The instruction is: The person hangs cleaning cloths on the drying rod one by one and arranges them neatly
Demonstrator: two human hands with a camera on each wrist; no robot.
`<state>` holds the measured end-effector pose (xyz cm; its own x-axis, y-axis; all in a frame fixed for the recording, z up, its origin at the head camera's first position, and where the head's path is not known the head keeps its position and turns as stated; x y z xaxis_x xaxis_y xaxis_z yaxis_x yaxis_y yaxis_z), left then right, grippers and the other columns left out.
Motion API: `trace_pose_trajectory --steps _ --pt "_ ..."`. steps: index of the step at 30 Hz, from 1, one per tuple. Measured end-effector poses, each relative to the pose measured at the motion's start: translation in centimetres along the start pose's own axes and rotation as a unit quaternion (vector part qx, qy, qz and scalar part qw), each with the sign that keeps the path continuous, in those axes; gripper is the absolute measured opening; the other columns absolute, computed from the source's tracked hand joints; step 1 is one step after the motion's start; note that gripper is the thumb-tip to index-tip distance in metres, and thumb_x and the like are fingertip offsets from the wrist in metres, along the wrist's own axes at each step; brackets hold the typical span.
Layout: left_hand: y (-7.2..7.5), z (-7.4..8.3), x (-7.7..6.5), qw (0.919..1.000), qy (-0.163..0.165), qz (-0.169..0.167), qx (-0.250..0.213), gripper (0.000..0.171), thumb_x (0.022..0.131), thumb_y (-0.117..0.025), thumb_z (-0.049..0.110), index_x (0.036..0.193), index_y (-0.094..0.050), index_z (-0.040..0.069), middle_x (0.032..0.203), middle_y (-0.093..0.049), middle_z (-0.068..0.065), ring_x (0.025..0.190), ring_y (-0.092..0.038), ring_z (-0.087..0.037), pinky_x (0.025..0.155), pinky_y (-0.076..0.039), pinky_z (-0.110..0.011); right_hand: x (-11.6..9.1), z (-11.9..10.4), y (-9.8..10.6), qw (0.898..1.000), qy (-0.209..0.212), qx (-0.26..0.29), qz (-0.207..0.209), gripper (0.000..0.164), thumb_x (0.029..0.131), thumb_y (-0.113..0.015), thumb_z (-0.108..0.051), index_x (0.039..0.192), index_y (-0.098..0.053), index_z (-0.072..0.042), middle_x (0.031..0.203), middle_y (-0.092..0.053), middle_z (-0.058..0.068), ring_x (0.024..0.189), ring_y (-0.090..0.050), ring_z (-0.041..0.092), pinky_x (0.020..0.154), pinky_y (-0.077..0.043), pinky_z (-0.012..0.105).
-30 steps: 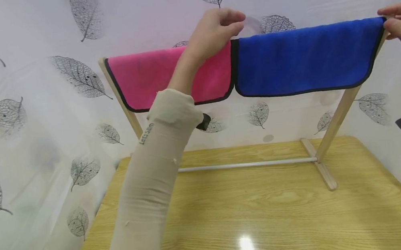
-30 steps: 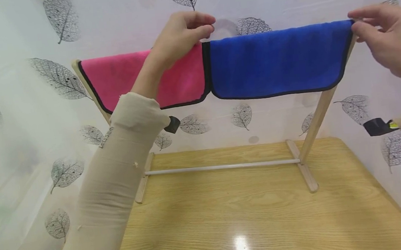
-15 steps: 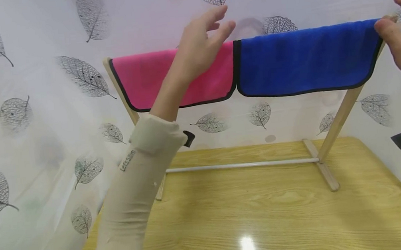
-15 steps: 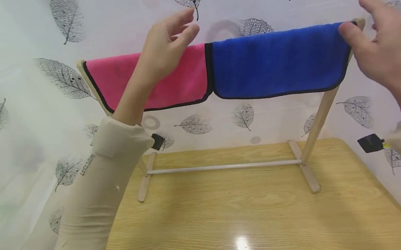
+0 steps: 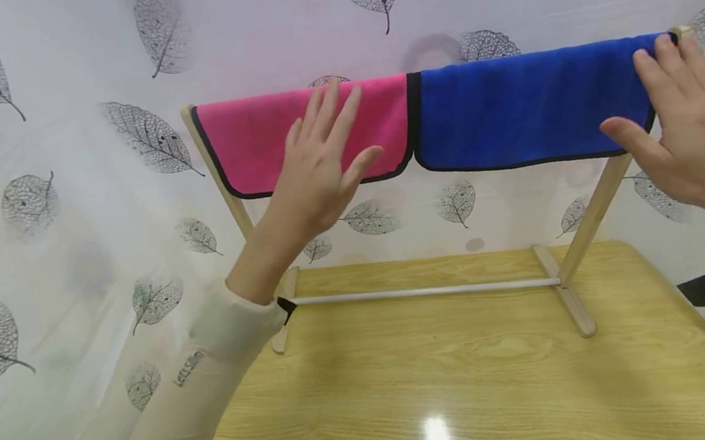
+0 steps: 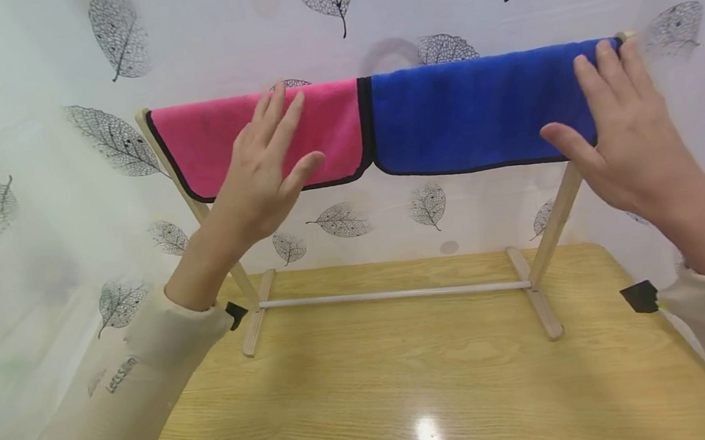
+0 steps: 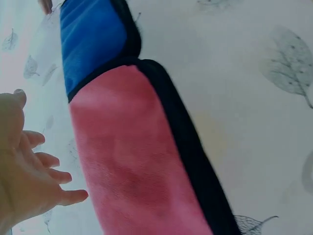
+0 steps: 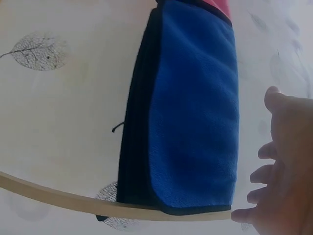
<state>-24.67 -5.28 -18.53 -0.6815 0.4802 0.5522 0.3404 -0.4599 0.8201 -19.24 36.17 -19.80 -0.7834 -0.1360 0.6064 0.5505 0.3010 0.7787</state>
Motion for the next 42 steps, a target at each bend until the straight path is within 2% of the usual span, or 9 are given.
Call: trace_pose_trajectory --steps 6,10,16,23,29,37,42 --pt "-1.3 -1.6 -3.0 0.9990 -0.002 -0.023 0.038 0.080 0.105 -0.045 0.058 0.167 -0.015 0.019 0.173 0.000 -0.009 0.158 0.010 -0.029 0.124 -0.003 -0.061 -1.4 -0.1 -1.5 0.998 0.053 0.001 -0.034 0.091 0.107 -0.035 -0.062 0.159 -0.017 0.010 0.167 -0.002 0.029 0.155 0.007 0.043 0.124 0.005 0.055" --pt "-1.8 -2.3 -4.7 0.9978 0.004 -0.038 0.054 0.081 0.105 -0.046 0.059 0.167 -0.014 0.018 0.173 0.002 -0.010 0.157 0.013 -0.030 0.123 0.000 -0.063 -2.5 -0.3 -2.5 0.996 0.076 -0.004 -0.048 0.090 0.107 -0.039 -0.061 0.160 -0.018 0.008 0.168 -0.001 0.028 0.155 0.007 0.045 0.124 0.006 0.056" --pt "-2.9 -3.3 -6.7 0.9961 0.014 -0.056 0.067 0.079 0.106 -0.044 0.059 0.167 -0.016 0.017 0.173 0.001 -0.010 0.158 0.010 -0.031 0.123 0.000 -0.062 -4.3 -0.5 -4.1 0.994 0.097 -0.004 -0.059 0.087 0.106 -0.047 -0.056 0.161 -0.019 0.006 0.168 -0.004 0.028 0.155 0.005 0.046 0.123 0.002 0.062" --pt "-4.3 -4.5 -9.3 0.9946 0.029 -0.071 0.070 0.079 0.106 -0.045 0.057 0.167 -0.017 0.016 0.173 -0.001 -0.013 0.158 0.008 -0.031 0.122 -0.001 -0.064 -6.1 -0.4 -5.8 0.992 0.095 -0.006 -0.086 0.086 0.106 -0.052 -0.050 0.163 -0.015 0.001 0.169 -0.002 0.027 0.155 0.007 0.044 0.123 0.005 0.060" --pt "-5.1 -5.3 -11.3 0.9941 0.045 -0.075 0.063 0.078 0.106 -0.048 0.054 0.167 -0.019 0.015 0.173 0.000 -0.012 0.158 0.010 -0.030 0.120 -0.001 -0.068 -7.5 -0.4 -6.8 0.991 0.096 0.006 -0.093 0.084 0.105 -0.054 -0.048 0.164 -0.017 -0.001 0.170 -0.001 0.023 0.156 0.007 0.042 0.122 0.006 0.063" --pt "-6.8 -6.6 -13.8 0.9906 0.054 -0.094 0.083 0.082 0.106 -0.033 0.066 0.165 -0.023 0.010 0.172 -0.003 -0.016 0.157 0.004 -0.037 0.118 -0.010 -0.073 -9.8 -0.1 -8.4 0.990 0.087 0.028 -0.103 0.085 0.103 -0.060 -0.046 0.163 -0.020 -0.001 0.171 -0.004 0.020 0.157 0.007 0.038 0.121 0.005 0.065" --pt "-8.1 -7.1 -15.5 0.9895 0.070 -0.103 0.074 0.079 0.106 -0.042 0.061 0.165 -0.025 0.011 0.172 -0.007 -0.016 0.157 -0.003 -0.040 0.119 -0.010 -0.071 -11.1 -0.1 -9.6 0.990 0.077 0.034 -0.117 0.084 0.103 -0.062 -0.043 0.163 -0.022 0.000 0.170 -0.006 0.023 0.157 0.007 0.036 0.121 0.005 0.065"
Point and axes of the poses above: each hand's wrist, its own x-axis towards the middle knuckle, its own y-axis out of the back of the hand, z = x × y, the point moved 1 cm from there along x, towards the middle knuckle
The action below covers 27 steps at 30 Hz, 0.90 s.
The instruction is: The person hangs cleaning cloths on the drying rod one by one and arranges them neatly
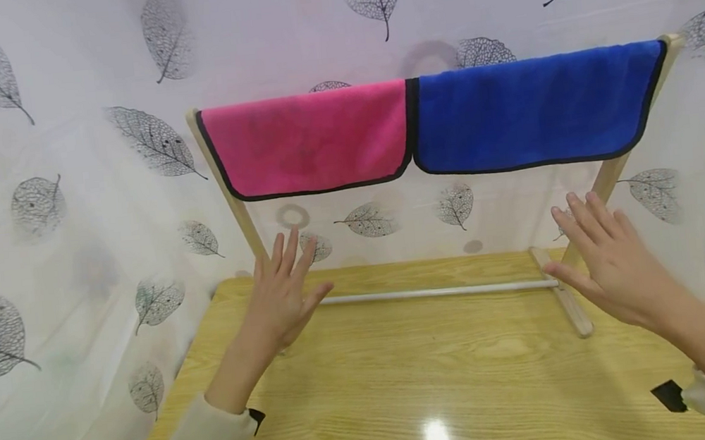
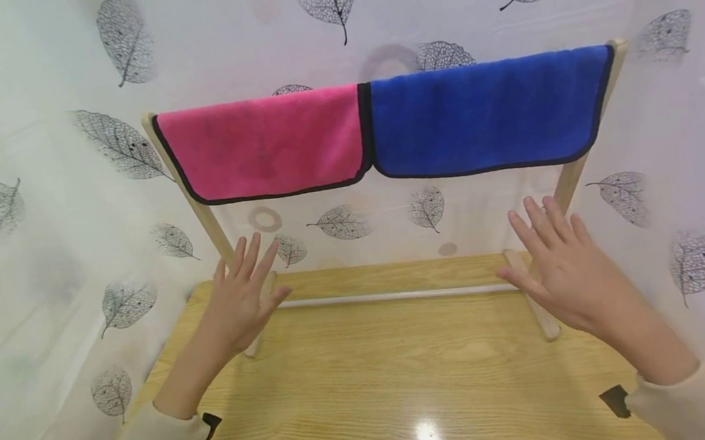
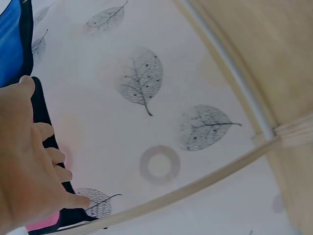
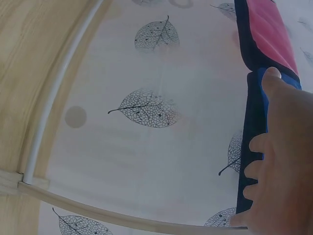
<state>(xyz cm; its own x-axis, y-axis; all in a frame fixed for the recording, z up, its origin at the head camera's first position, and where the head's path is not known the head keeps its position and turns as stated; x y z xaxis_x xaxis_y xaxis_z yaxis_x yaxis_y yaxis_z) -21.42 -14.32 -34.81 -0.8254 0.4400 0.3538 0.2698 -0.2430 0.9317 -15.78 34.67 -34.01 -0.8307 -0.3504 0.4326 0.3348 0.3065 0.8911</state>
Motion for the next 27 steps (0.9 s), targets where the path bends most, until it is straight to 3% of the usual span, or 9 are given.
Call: trace_pose_trajectory --steps 4,13,18,22,27 --pt "-1.1 -0.2 -0.9 0.9998 0.014 -0.005 -0.014 0.079 0.104 -0.052 0.054 0.166 -0.023 0.014 0.171 -0.010 -0.017 0.157 -0.005 -0.040 0.119 -0.010 -0.071 -0.6 0.0 -0.9 1.000 -0.005 -0.002 -0.010 0.083 0.104 -0.060 -0.044 0.163 -0.021 -0.001 0.170 -0.006 0.024 0.157 0.009 0.034 0.121 0.006 0.064" --pt "-2.8 -1.0 -2.7 0.9985 0.041 -0.003 -0.036 0.077 0.104 -0.056 0.051 0.163 -0.030 0.009 0.169 -0.015 -0.021 0.156 -0.008 -0.042 0.119 -0.009 -0.071 -1.7 0.6 -2.1 0.999 -0.005 -0.035 -0.024 0.082 0.103 -0.060 -0.047 0.164 -0.023 -0.003 0.172 0.002 0.016 0.157 0.006 0.035 0.122 0.002 0.064" --pt "-3.4 -1.5 -3.7 0.9976 0.053 0.000 -0.045 0.077 0.103 -0.059 0.048 0.163 -0.029 0.010 0.169 -0.015 -0.022 0.156 -0.009 -0.042 0.119 -0.007 -0.071 -2.6 1.0 -3.6 1.000 0.003 -0.005 -0.009 0.079 0.104 -0.060 -0.044 0.162 -0.027 -0.002 0.171 -0.003 0.019 0.157 0.002 0.040 0.120 0.001 0.067" --pt "-4.0 -2.1 -4.5 0.9973 0.056 -0.004 -0.047 0.079 0.103 -0.059 0.046 0.166 -0.022 0.015 0.170 -0.012 -0.021 0.156 -0.009 -0.042 0.118 -0.007 -0.071 -3.5 1.1 -4.7 1.000 -0.011 0.020 -0.014 0.080 0.103 -0.062 -0.042 0.162 -0.027 -0.001 0.170 -0.007 0.024 0.156 0.002 0.042 0.119 0.002 0.070" --pt "-4.9 -2.8 -5.5 0.9969 0.061 -0.007 -0.049 0.082 0.104 -0.055 0.051 0.168 -0.010 0.026 0.170 -0.010 -0.020 0.156 -0.005 -0.042 0.117 -0.008 -0.074 -4.5 1.1 -5.9 0.999 -0.027 0.024 -0.030 0.084 0.102 -0.064 -0.040 0.166 -0.019 -0.008 0.171 -0.005 0.022 0.156 0.001 0.044 0.119 0.007 0.068"
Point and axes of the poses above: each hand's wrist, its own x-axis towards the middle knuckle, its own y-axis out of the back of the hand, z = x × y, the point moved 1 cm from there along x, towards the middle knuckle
